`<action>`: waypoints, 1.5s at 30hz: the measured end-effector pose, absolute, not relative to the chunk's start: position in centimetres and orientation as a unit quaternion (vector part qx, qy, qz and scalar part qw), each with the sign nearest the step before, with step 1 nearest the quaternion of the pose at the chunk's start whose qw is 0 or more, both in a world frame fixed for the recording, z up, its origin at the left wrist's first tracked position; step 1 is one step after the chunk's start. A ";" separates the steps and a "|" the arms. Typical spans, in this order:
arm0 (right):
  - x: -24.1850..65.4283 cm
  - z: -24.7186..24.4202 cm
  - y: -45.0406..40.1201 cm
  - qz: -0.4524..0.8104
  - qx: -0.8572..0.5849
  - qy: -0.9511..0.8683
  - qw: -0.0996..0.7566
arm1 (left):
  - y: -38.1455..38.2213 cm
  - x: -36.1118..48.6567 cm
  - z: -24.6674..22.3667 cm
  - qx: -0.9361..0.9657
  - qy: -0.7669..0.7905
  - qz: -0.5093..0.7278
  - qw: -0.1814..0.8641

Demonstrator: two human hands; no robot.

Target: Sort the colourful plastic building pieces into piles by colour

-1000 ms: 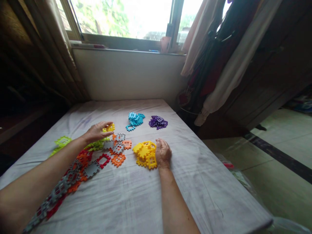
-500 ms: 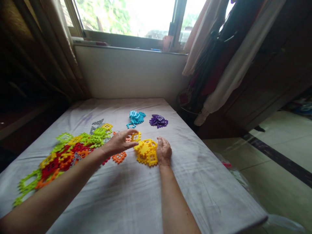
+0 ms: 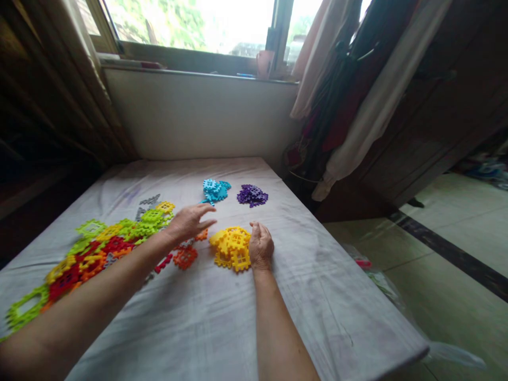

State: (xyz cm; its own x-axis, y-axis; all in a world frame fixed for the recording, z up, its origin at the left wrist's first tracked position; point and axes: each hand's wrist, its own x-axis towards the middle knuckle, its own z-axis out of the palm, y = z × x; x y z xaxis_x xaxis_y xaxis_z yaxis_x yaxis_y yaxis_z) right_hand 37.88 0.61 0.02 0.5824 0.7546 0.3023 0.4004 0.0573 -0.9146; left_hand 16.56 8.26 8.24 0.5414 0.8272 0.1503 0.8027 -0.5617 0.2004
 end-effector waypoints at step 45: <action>32.1 2.9 -3.0 -0.070 -0.596 -0.752 0.273 | 1.6 9.5 4.2 0.803 0.490 0.337 0.040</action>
